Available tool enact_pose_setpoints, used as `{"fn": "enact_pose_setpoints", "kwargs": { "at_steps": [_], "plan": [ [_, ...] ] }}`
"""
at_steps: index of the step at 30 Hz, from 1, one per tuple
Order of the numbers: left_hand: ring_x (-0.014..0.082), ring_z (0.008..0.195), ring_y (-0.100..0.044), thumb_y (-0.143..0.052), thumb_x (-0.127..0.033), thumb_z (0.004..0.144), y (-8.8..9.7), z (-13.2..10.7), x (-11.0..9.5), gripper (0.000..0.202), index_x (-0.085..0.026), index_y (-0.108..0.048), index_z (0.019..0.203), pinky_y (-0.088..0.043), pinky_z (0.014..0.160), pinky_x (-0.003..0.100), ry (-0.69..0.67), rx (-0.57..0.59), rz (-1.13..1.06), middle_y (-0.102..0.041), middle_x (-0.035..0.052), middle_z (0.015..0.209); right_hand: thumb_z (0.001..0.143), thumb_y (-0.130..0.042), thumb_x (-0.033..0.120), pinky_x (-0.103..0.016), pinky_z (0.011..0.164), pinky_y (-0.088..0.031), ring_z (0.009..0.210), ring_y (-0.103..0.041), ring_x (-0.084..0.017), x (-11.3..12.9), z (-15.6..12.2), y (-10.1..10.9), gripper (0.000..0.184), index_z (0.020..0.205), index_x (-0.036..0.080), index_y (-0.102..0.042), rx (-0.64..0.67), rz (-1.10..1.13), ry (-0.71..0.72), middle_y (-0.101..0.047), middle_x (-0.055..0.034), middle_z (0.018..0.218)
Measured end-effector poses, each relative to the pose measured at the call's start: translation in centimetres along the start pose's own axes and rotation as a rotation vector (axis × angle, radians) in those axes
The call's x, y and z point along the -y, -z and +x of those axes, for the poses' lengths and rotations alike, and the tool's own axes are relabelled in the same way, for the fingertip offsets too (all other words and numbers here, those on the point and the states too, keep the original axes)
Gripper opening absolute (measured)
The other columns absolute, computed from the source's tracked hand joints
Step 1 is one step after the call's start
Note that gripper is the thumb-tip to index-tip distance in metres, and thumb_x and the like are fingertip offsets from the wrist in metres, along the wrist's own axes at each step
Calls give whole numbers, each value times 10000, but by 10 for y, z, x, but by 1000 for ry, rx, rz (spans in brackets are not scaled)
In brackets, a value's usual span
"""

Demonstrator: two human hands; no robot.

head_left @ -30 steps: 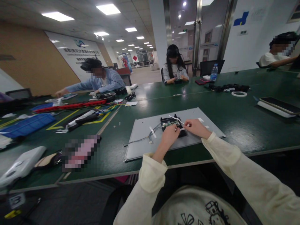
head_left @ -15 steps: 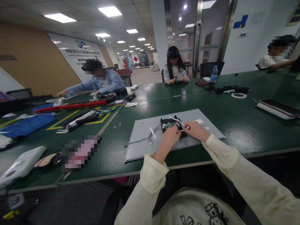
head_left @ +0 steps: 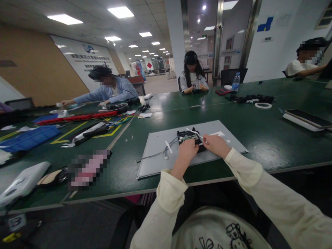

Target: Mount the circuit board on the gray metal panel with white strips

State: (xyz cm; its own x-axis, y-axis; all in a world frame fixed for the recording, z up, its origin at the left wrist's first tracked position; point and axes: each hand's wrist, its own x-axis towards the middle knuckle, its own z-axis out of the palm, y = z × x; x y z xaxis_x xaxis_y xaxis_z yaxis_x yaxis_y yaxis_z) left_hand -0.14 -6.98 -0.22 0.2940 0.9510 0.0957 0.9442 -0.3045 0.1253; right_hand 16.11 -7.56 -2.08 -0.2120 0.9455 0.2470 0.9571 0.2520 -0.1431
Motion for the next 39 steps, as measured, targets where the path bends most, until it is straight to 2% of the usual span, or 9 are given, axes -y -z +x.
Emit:
{"fn": "enact_pose_setpoints", "kwargs": {
  "at_steps": [4, 9, 21, 25, 27, 29, 31, 35, 39],
  "plan": [
    [236, 941, -657, -508, -368, 892, 7, -5, 2, 268, -170, -668, 975, -483, 785, 305, 14, -5, -9, -704, 115, 976, 912, -537, 356, -259, 636, -364, 812, -665, -237, 0, -2, 5, 243, 1094, 195, -534, 4, -58, -57, -680, -76, 816],
    [229, 906, -660, -515, -395, 889, 13, -12, 7, 283, -174, -661, 989, -475, 763, 298, 56, 4, 7, -703, 111, 956, 911, -517, 302, -267, 646, -365, 807, -665, -241, -6, -6, 8, 236, 1115, 185, -512, 6, -120, -94, -678, -87, 817],
    [232, 883, -661, -479, -294, 890, 9, -16, 15, 221, -173, -652, 955, -482, 746, 301, 40, -40, 63, -698, 100, 916, 901, -490, 243, -280, 648, -368, 807, -646, -240, -18, -5, 5, 216, 1107, 195, -532, 25, -104, -153, -681, -94, 855],
    [228, 911, -659, -468, -249, 888, 11, -17, 15, 209, -173, -660, 915, -480, 766, 290, 55, -22, 62, -700, 96, 903, 903, -460, 225, -294, 669, -397, 786, -631, -230, -24, -3, 3, 203, 1078, 189, -556, -43, -18, -163, -668, -82, 830],
    [229, 911, -660, -463, -245, 890, 12, -17, 15, 214, -172, -663, 911, -480, 773, 293, 58, -27, 52, -701, 99, 905, 904, -464, 235, -302, 737, -428, 829, -623, -212, -27, -2, 2, 209, 1080, 181, -562, -95, 115, -113, -664, -80, 892],
    [230, 899, -662, -453, -241, 893, 12, -18, 15, 223, -170, -663, 913, -482, 769, 297, 62, -34, 41, -702, 104, 905, 902, -493, 286, -323, 867, -436, 982, -599, -210, -27, -2, 0, 266, 1135, 173, -555, -147, 259, 18, -641, -102, 1056],
    [233, 892, -663, -447, -235, 894, 12, -19, 16, 227, -165, -662, 915, -483, 762, 301, 66, -38, 33, -703, 108, 905, 883, -546, 404, -370, 1014, -378, 1203, -495, -237, -25, -4, 0, 445, 1263, 175, -509, -153, 347, 195, -541, -135, 1284],
    [231, 908, -660, -453, -214, 887, 11, -18, 18, 212, -163, -657, 916, -478, 770, 303, 50, -46, 16, -703, 108, 916, 766, -627, 635, -472, 1139, -214, 1430, -183, -309, -18, -13, -1, 871, 1478, 236, -322, 14, 363, 457, -181, -123, 1568],
    [223, 886, -661, -450, -211, 890, 13, -20, 18, 208, -166, -651, 916, -471, 758, 296, 44, -50, 10, -700, 107, 916, 725, -641, 682, -508, 1149, -162, 1453, -77, -337, -13, -19, -4, 920, 1489, 273, -333, 104, 330, 530, -57, -95, 1600]
  ]
}}
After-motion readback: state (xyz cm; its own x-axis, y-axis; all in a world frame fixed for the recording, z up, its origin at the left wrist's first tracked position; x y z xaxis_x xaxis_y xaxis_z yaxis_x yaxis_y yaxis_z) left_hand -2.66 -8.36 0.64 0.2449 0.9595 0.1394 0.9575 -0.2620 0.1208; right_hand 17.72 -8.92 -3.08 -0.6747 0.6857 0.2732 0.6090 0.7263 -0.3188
